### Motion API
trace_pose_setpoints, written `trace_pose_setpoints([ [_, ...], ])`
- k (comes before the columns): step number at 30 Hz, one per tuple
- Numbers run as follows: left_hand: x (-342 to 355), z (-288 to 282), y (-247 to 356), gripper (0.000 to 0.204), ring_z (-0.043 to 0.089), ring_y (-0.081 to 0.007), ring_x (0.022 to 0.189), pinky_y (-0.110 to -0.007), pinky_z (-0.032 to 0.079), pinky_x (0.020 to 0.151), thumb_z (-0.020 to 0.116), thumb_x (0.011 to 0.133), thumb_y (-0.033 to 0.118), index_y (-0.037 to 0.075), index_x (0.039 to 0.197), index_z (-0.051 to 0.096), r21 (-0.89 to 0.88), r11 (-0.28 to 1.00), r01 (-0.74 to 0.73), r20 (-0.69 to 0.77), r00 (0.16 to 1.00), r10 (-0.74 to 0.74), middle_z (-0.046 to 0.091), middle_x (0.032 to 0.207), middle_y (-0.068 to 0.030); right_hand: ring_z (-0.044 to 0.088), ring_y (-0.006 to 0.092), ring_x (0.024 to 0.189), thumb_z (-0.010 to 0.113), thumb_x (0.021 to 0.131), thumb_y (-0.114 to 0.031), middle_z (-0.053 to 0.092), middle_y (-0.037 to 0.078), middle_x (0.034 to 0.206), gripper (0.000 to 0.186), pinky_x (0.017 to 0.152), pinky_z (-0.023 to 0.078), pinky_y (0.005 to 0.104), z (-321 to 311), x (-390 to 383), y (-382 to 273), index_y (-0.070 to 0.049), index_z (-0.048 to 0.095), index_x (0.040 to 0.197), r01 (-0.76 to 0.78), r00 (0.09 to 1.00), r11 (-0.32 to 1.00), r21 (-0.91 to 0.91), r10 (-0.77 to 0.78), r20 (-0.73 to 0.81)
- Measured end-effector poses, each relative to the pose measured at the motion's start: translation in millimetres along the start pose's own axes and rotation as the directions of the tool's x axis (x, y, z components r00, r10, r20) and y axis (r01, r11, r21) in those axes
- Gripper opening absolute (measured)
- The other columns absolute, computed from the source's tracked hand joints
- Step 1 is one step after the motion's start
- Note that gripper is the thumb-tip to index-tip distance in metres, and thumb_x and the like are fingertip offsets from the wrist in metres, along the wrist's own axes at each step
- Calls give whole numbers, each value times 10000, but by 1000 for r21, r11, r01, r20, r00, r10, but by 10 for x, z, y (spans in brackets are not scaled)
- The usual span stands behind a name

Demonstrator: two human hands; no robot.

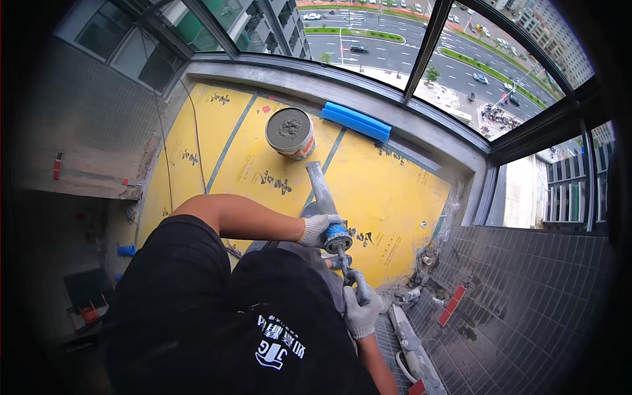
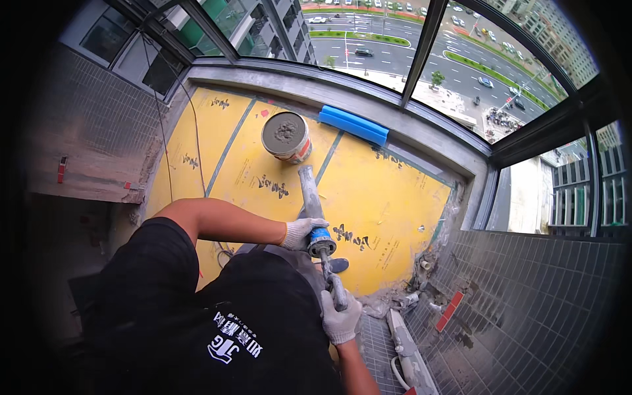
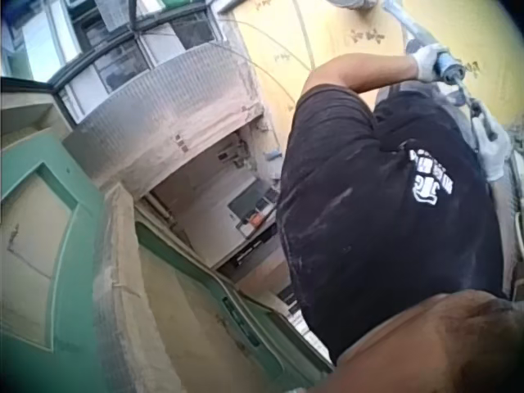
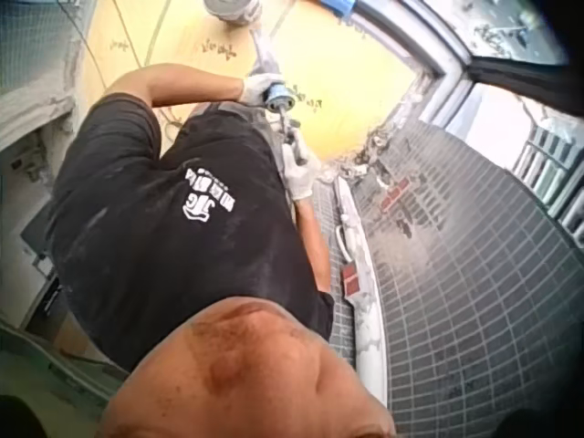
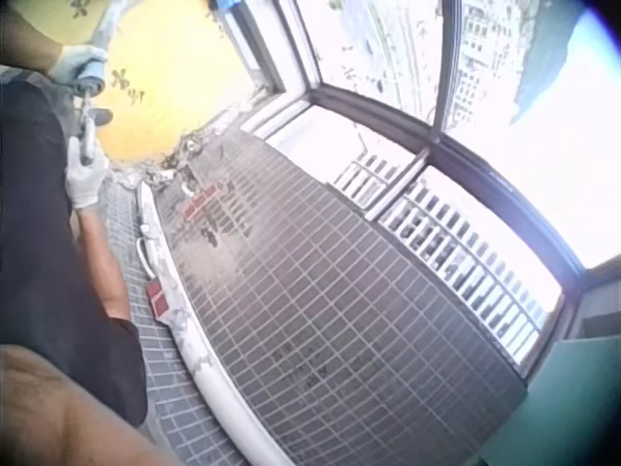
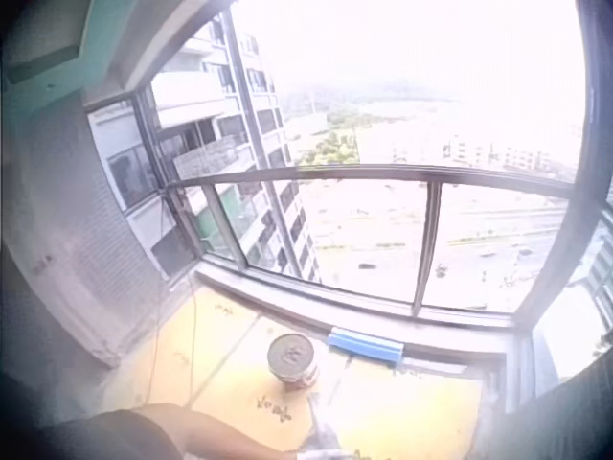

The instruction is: Mixes mortar in a bucket and uses a pressurized applicator to apply it to gaps in an interior wall.

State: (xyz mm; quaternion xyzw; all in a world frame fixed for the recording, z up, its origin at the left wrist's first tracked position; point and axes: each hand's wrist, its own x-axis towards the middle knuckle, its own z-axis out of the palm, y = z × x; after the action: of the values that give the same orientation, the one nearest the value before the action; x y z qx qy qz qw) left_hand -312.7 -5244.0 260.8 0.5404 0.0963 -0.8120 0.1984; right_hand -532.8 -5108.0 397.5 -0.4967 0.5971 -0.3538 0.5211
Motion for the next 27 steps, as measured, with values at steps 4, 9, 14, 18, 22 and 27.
trace_pose_setpoints([
  [4, -345, -604, 331, 279, 678, -228, 768, -435, 596, 780, 690, 968, 340, 101, 1021, 558, -199, 968, -152, 18, 987, 159, 630, 814, -52, 516, 41, 568, 724, 894, -86, 536, -18, 619, 317, 544, 410, 249, 553, 458, -236, 24, 720, 1191, 66, 979, 989, -135, -38, 200],
  [9, -225, -1348, 1053, 291, 672, -227, 766, -430, 570, 792, 659, 967, 458, 173, 938, 609, -411, 865, -287, 54, 940, 337, 655, 817, -33, 630, 94, 703, 724, 905, -121, 638, 25, 733, 345, 657, 497, 279, 1698, 1323, -695, 59, 699, 1198, 1, 960, 990, -143, 39, 278],
  [14, 148, -2018, 2053, 352, 651, -236, 732, -462, 556, 732, 728, 921, 508, 176, 878, 620, -554, 786, -276, 89, 918, 386, 632, 762, -42, 650, 127, 795, 719, 909, -137, 709, 86, 861, 344, 762, 529, 312, 2992, 2341, -676, 60, 706, 1191, -19, 971, 948, -316, 93, 219],
  [18, 803, -2301, 2763, 267, 558, -203, 501, -372, 502, 493, 869, 832, 253, 138, 877, 632, -424, 750, -508, -308, 859, 409, 616, 728, -43, 579, 156, 569, 735, 904, -196, 614, 131, 623, 272, 582, 484, 375, 3917, 3170, -458, 55, 663, 827, -15, 992, 974, -226, 43, 120],
  [22, 1241, -2978, 3365, 472, 677, -240, 742, -422, 569, 669, 881, 804, 240, 6, 1135, 637, -310, 843, -440, -390, 867, 309, 702, 973, -117, 569, 132, 540, 701, 939, -216, 634, 98, 699, 278, 523, 473, 332, 4677, 3733, -430, 48, 687, 1026, -229, 951, 952, -201, 263, 160],
  [27, 1345, -3303, 3578, 545, 696, -265, 777, -444, 581, 658, 876, 792, 238, 16, 1217, 615, -335, 818, -468, -408, 854, 321, 700, 1035, -156, 541, 104, 497, 681, 956, -227, 594, 31, 699, 322, 469, 468, 294, 5010, 3837, -767, 45, 689, 1129, -389, 875, 902, -187, 425, 230],
])
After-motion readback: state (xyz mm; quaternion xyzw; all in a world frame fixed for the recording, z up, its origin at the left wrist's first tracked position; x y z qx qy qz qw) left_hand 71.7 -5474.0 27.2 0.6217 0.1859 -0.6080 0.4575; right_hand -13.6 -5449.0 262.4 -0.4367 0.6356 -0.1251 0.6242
